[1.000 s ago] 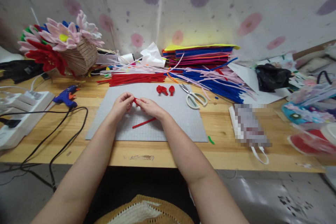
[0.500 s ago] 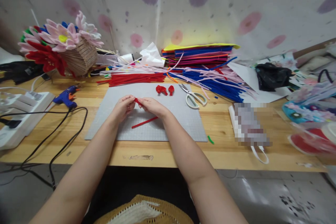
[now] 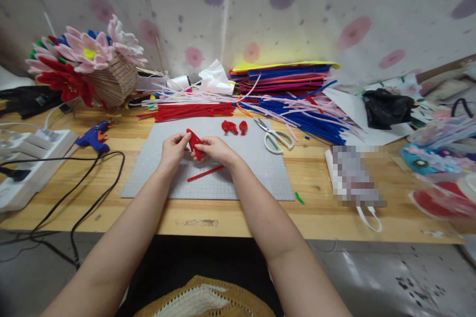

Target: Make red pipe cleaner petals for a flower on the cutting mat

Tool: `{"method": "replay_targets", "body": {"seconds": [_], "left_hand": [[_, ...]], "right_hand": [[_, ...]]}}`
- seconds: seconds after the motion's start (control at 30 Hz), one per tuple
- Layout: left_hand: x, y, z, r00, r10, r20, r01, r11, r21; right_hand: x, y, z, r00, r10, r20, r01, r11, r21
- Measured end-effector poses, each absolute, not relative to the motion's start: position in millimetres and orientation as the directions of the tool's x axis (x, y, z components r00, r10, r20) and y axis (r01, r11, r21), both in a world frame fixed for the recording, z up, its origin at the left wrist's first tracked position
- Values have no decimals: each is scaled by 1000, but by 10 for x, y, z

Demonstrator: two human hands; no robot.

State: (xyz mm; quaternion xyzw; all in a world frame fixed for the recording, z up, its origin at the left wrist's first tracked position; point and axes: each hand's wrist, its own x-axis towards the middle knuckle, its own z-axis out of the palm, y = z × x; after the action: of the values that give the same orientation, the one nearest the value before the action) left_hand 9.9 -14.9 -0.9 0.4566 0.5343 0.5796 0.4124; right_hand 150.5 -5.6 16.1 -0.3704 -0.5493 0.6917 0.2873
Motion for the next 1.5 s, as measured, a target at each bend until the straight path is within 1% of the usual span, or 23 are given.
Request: {"method": "replay_targets", "body": {"seconds": [0.13, 0.23, 0.3, 0.33, 0.37, 0.43, 0.47, 0.5, 0.53, 0.6, 0.63, 0.7, 0.8, 0.9, 1.0, 1.07, 1.13, 1.17, 1.27, 1.33, 1.4, 1.5], "left_hand": [[146, -167, -36, -127, 989, 74, -20, -77, 997], [155, -180, -28, -86, 995, 45, -58, -50, 997], [151, -179, -17, -90, 996, -1, -109, -9, 994], [149, -179, -10, -87, 996, -32, -135, 20, 991], [149, -180, -3, -73, 995, -66, -156, 54, 986], [159, -193, 12, -7, 992, -130, -169, 127, 977], [168, -205, 18, 28, 988, -150, -164, 153, 975], [178, -219, 24, 61, 985, -162, -154, 169, 973], [187, -234, 27, 95, 981, -168, -140, 180, 974], [194, -261, 27, 155, 972, -175, -108, 192, 975], [189, -272, 25, 185, 966, -182, -87, 200, 976], [164, -283, 21, 252, 947, -198, -46, 216, 975], [112, -286, 26, 328, 924, -198, -18, 215, 976], [91, -277, 35, 329, 926, -183, 20, 187, 982], [119, -256, 14, 291, 946, -141, 113, 113, 987], [150, -242, -18, 256, 961, -105, 133, 73, 988], [175, -235, -45, 236, 967, -95, 95, 74, 993], [183, -235, -51, 241, 965, -103, 64, 90, 994], [190, -252, -30, 313, 936, -163, -19, 178, 984], [186, -268, 3, 360, 913, -191, -62, 227, 972], [181, -277, 33, 363, 911, -194, -96, 243, 965], [185, -275, 50, 316, 930, -188, -107, 232, 967]], "right_hand": [[1450, -63, 160, -492, 846, -207, -7, -242, -970], [1452, -51, 140, -509, 813, -283, 107, -267, -958], [1487, -34, 146, -470, 832, -294, 228, -207, -951], [1511, -25, 157, -415, 873, -258, 292, -141, -946], [1536, -15, 172, -339, 922, -185, 352, -58, -934], [1581, 2, 203, -211, 977, 10, 428, 101, -898], [1597, 9, 213, -196, 977, 79, 423, 157, -892], [1608, 15, 216, -219, 970, 104, 390, 185, -902], [1614, 19, 213, -269, 959, 91, 339, 183, -923], [1619, 29, 187, -385, 923, 10, 230, 106, -967], [1620, 35, 168, -414, 910, -26, 187, 57, -981], [1622, 47, 130, -417, 907, -59, 127, -6, -992], [1623, 60, 95, -378, 924, -62, 90, -30, -996], [1606, 61, 90, -353, 934, -55, 86, -26, -996], [1566, 45, 105, -330, 943, -36, 69, -13, -998], [1540, 25, 128, -315, 949, -24, 37, -13, -999], [1533, 0, 163, -323, 946, -28, 4, -28, -1000], [1539, -13, 183, -356, 934, -37, -5, -41, -999], [1590, -38, 230, -531, 845, -63, -2, -75, -997], [1627, -38, 237, -588, 806, -66, -11, -90, -996], [1645, -24, 223, -561, 826, -55, -27, -85, -996], [1629, 9, 183, -486, 874, -18, -25, -34, -999]]}}
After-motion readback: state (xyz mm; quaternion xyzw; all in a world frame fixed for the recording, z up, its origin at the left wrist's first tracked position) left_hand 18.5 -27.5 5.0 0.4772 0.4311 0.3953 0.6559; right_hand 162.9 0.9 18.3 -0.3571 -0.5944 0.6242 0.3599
